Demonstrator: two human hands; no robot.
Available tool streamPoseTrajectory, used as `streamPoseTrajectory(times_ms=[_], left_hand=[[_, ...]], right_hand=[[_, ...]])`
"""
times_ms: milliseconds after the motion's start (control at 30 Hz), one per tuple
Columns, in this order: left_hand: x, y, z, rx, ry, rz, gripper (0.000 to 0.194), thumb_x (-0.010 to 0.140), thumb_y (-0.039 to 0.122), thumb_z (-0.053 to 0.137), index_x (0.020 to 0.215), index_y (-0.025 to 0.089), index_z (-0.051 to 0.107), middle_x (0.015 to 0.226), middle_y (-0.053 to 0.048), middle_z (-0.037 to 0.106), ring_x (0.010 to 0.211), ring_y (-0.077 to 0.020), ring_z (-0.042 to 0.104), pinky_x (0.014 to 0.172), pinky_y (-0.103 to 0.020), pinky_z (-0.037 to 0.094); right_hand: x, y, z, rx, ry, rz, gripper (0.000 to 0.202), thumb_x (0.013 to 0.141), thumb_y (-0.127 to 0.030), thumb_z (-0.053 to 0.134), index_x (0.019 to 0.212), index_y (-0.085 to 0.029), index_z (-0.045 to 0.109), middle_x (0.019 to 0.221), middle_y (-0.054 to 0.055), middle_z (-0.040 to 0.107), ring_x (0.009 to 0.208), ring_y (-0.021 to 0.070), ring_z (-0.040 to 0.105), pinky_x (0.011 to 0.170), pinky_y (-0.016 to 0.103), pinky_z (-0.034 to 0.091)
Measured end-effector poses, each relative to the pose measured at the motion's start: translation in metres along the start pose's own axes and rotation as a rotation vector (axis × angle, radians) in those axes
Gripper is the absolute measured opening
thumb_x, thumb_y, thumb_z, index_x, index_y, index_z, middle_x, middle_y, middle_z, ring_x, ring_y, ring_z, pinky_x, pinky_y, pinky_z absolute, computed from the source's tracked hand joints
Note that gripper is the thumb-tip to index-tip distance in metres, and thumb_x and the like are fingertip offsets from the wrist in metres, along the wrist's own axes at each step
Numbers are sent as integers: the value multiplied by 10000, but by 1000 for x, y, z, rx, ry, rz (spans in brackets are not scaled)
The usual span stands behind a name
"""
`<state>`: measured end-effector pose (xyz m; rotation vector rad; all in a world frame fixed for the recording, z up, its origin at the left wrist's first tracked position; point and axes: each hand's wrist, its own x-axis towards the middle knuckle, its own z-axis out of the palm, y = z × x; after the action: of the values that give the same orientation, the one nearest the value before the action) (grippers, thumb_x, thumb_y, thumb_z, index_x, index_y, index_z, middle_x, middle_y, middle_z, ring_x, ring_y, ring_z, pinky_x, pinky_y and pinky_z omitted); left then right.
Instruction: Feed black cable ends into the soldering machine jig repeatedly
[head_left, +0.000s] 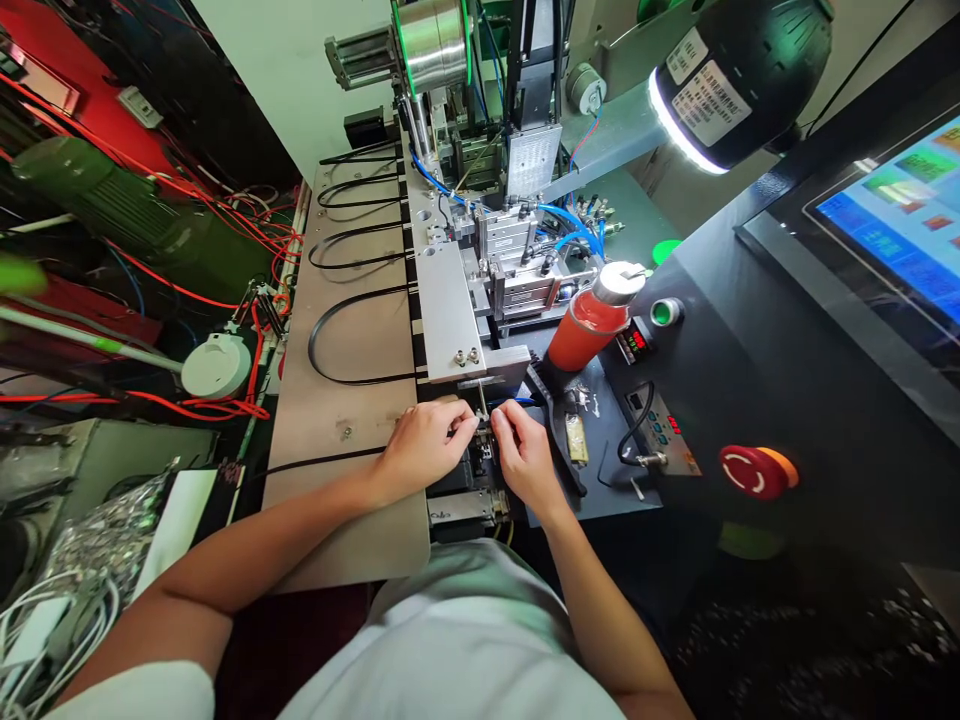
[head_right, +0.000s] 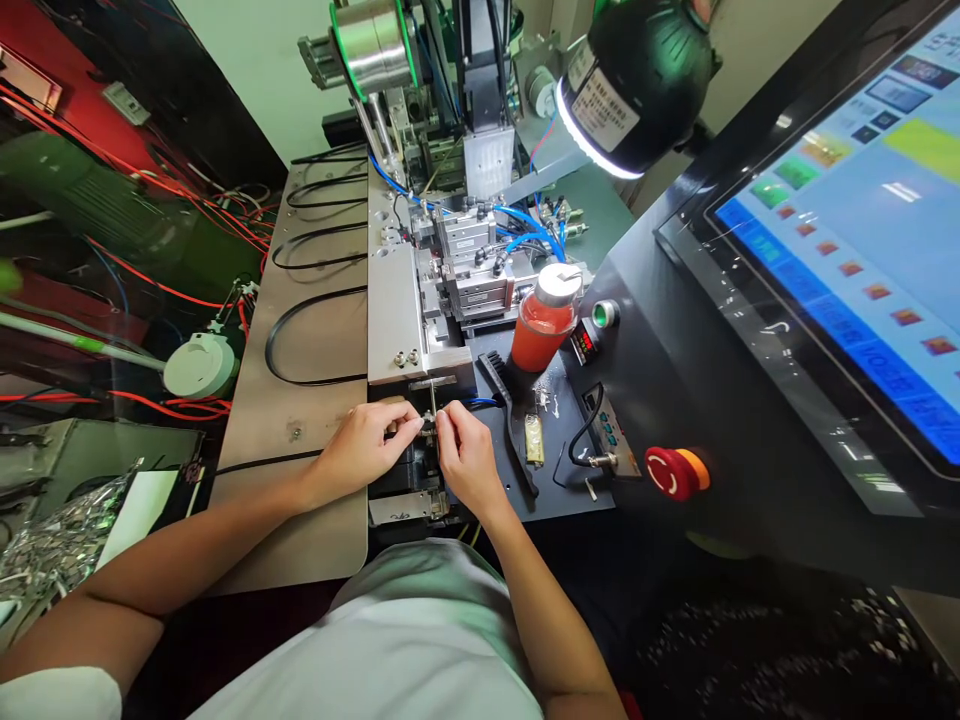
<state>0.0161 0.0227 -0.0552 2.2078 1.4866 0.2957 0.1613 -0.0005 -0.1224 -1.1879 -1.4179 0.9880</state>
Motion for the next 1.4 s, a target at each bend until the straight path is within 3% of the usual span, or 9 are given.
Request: streamPoseTrajectory(times_ms=[233, 467, 633, 767, 867, 1100, 1200, 1300, 1400], left_hand=[[-15, -12, 1, 281, 206, 349, 238, 969, 200, 450, 1086, 227, 656, 993, -14, 672, 742, -103, 607, 622, -210, 412], [-16, -6, -2, 601, 214, 585, 253, 957, 119, 429, 1065, 164, 654, 892, -38, 679, 709, -141, 566, 574, -241, 406], [-16, -10, -5, 455, 168, 483, 261, 957, 126, 441, 1108, 218, 633, 969, -10, 661, 771, -120, 609, 637, -218, 466], [-17, -14, -5, 345, 126, 293, 151, 952, 210, 501, 1005, 181, 639, 946, -20, 637, 766, -130, 634, 692, -234, 498], [-16, -14, -4, 397, 93, 244, 157, 953, 223, 492, 942, 173, 641, 905, -24, 625, 739, -148, 632, 661, -252, 494], [-14, -11, -6, 406, 56, 238, 170, 949, 220, 486, 901, 172, 641, 897, -22, 615, 724, -147, 622, 638, -254, 479], [-14, -12, -6, 413, 51, 234, 187, 954, 231, 477, 899, 172, 646, 907, -27, 619, 729, -150, 619, 631, -254, 469], [-14, -12, -6, 422, 59, 245, 189, 952, 233, 478, 902, 172, 650, 916, -31, 623, 724, -149, 613, 614, -250, 453], [-13, -12, -5, 427, 62, 251, 180, 945, 228, 485, 894, 170, 648, 914, -29, 623, 709, -142, 605, 598, -245, 438]], right_hand=[[-2, 5, 5, 85, 56, 0, 305, 978, -317, 391, 691, -213, 378, 627, -46, 351, 566, 108, 336, 540, 257, 270], [-3, 10, 9, 154, 78, 57, 334, 968, -366, 418, 675, -210, 374, 622, -51, 337, 563, 101, 327, 525, 244, 274], [-6, 8, -6, 14, 120, 34, 310, 983, -317, 397, 701, -200, 446, 645, -33, 434, 590, 112, 425, 565, 246, 344], [-11, 0, -15, -195, 131, -218, 221, 963, -187, 400, 996, -194, 619, 951, 68, 639, 885, 180, 589, 794, 310, 464], [-14, -2, -14, -259, 117, -349, 263, 938, -124, 415, 1039, -193, 647, 948, 82, 659, 894, 195, 600, 802, 335, 493], [-28, -5, -27, -265, 287, -261, 200, 933, -113, 469, 1000, -171, 648, 884, 67, 662, 786, 161, 617, 685, 286, 491], [-45, -14, -42, -187, 101, -236, 160, 920, -107, 512, 931, -182, 652, 766, 18, 633, 658, 123, 573, 607, 248, 463], [-61, -20, -52, -132, -98, -268, 166, 901, -105, 561, 998, -190, 665, 849, 37, 641, 740, 132, 599, 652, 252, 491], [-70, -19, -51, -140, -154, -309, 192, 889, -107, 600, 1040, -200, 672, 891, 52, 642, 794, 145, 611, 700, 272, 515]])
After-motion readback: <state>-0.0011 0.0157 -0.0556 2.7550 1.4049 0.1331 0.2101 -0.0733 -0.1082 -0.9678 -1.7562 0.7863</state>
